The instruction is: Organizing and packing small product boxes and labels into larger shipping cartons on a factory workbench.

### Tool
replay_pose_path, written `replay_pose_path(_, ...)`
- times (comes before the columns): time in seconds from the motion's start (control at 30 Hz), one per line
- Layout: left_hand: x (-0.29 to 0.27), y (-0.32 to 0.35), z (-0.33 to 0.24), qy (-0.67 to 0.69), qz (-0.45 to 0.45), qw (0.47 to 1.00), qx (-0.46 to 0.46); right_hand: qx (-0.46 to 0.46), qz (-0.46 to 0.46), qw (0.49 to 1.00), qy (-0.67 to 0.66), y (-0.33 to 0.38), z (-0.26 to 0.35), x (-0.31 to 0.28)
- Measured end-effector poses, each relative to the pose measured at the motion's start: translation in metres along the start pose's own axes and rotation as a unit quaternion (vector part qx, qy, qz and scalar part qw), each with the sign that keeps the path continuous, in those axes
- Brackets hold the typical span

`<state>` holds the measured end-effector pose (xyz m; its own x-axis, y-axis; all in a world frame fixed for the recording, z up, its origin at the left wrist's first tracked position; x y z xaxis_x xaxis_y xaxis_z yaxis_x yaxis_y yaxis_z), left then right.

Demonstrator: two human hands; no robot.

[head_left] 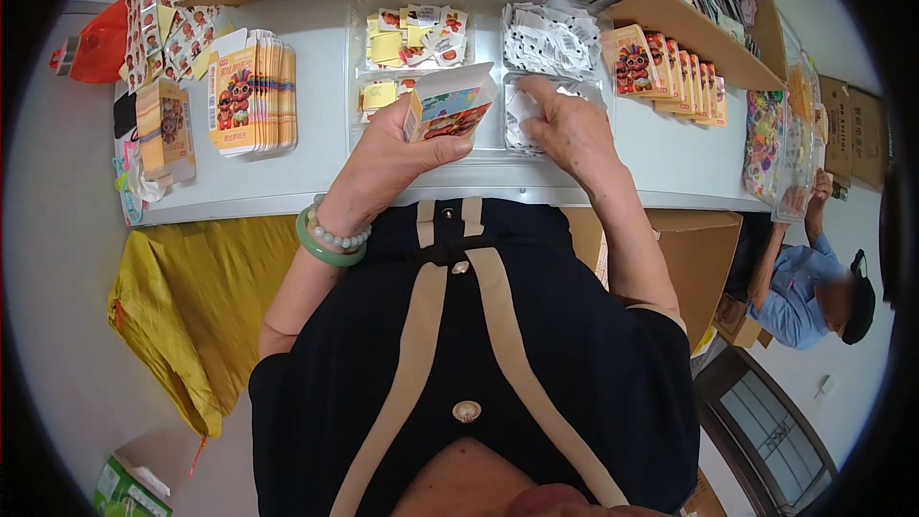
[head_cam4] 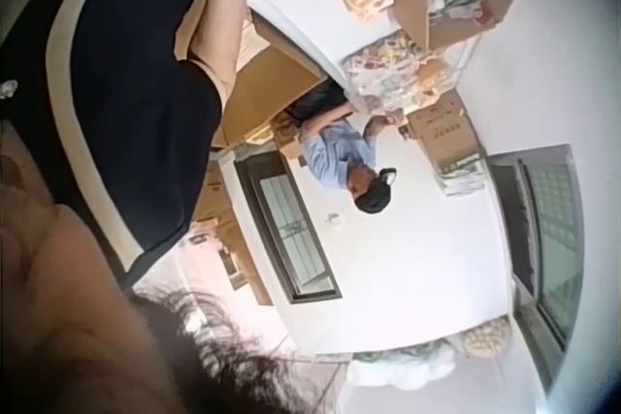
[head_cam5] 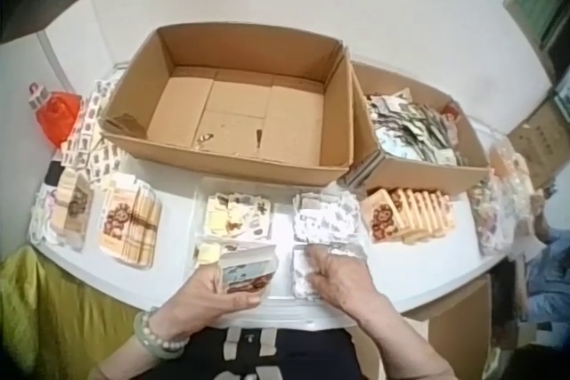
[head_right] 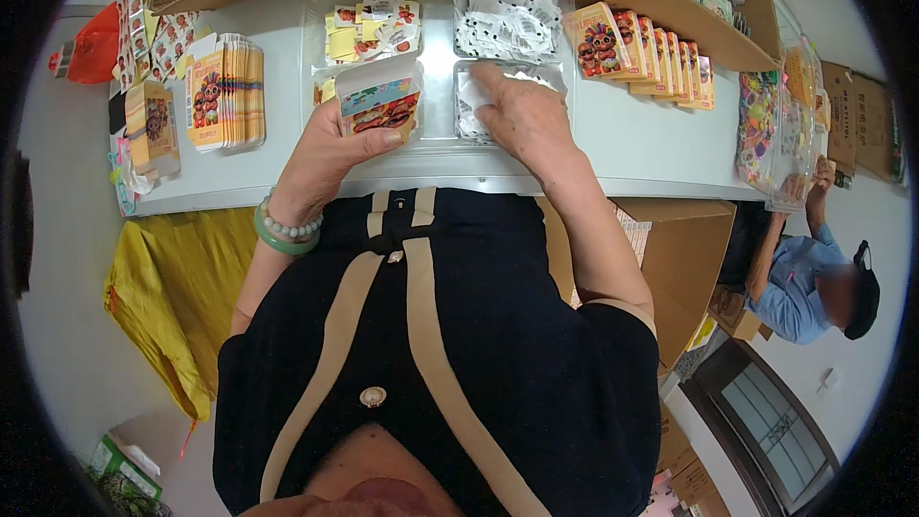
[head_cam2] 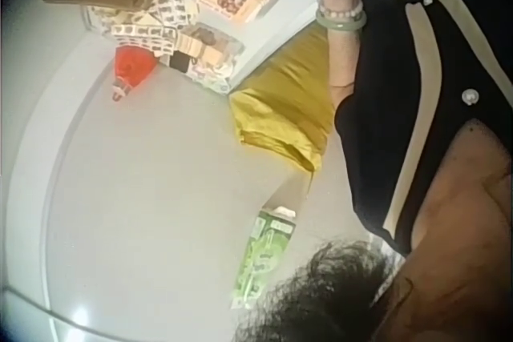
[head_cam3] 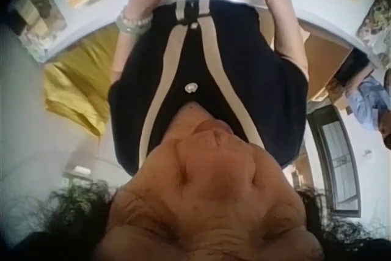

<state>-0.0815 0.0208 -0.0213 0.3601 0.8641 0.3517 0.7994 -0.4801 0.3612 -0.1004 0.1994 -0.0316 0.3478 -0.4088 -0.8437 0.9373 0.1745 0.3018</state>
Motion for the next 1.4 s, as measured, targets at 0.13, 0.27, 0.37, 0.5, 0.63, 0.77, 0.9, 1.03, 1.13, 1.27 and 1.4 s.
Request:
replay_pose_path(0.13, -0.001, -0.001, 0.004, -0.003, -0.003, 1.000, -0.013, -0.035, -0.021, 0.999, -0.011, 0.001, 0.000, 0.003)
replay_pose_path(0.27, 0.000, -0.002, 0.005, -0.003, 0.003, 1.000, -0.011, -0.110, -0.115, 0.987, 0.013, 0.005, 0.009, -0.013)
replay_pose_path(0.37, 0.000, -0.002, 0.003, 0.009, -0.001, 1.000, -0.015, -0.157, -0.147, 0.976, 0.019, 0.009, 0.010, -0.021)
replay_pose_path(0.5, 0.000, -0.003, 0.004, -0.005, 0.000, 1.000, -0.018, 0.034, -0.083, 0.960, -0.266, 0.001, -0.037, -0.017)
replay_pose_path(0.63, 0.000, -0.002, 0.004, -0.007, 0.002, 1.000, -0.014, 0.064, -0.030, 0.919, -0.388, 0.006, -0.038, -0.014)
replay_pose_path(0.77, 0.001, -0.001, 0.005, -0.002, 0.002, 1.000, -0.017, 0.044, 0.062, 0.996, -0.039, 0.013, -0.016, -0.013)
replay_pose_path(0.9, 0.003, -0.001, 0.004, 0.008, 0.007, 1.000, -0.012, -0.040, -0.033, 0.998, 0.045, 0.010, 0.004, -0.016)
replay_pose_path(1.03, 0.001, -0.002, 0.008, 0.000, 0.008, 1.000, -0.015, -0.036, 0.011, 0.998, 0.058, 0.005, 0.004, -0.002)
replay_pose_path(1.13, 0.002, -0.003, 0.008, 0.009, 0.016, 1.000, -0.019, -0.101, -0.063, 0.992, 0.050, 0.007, 0.015, -0.010)
replay_pose_path(1.27, 0.002, -0.004, 0.004, 0.004, 0.014, 1.000, -0.018, -0.167, -0.135, 0.976, 0.017, 0.014, 0.023, -0.024)
replay_pose_path(1.4, 0.003, -0.003, 0.002, -0.008, 0.014, 1.000, -0.011, 0.051, -0.009, 0.932, -0.359, 0.008, -0.028, -0.012)
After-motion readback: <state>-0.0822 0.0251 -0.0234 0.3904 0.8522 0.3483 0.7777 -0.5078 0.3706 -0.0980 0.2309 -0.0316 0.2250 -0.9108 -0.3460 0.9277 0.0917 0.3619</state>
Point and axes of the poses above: each hand's wrist, its own y-axis away from the middle knuckle, its own x-axis out of the palm, z = x × y, the point moved 9 cm from there along -y, towards the middle knuckle, and after that the axes turned 3 degrees about -y, right-handed, at the moved point
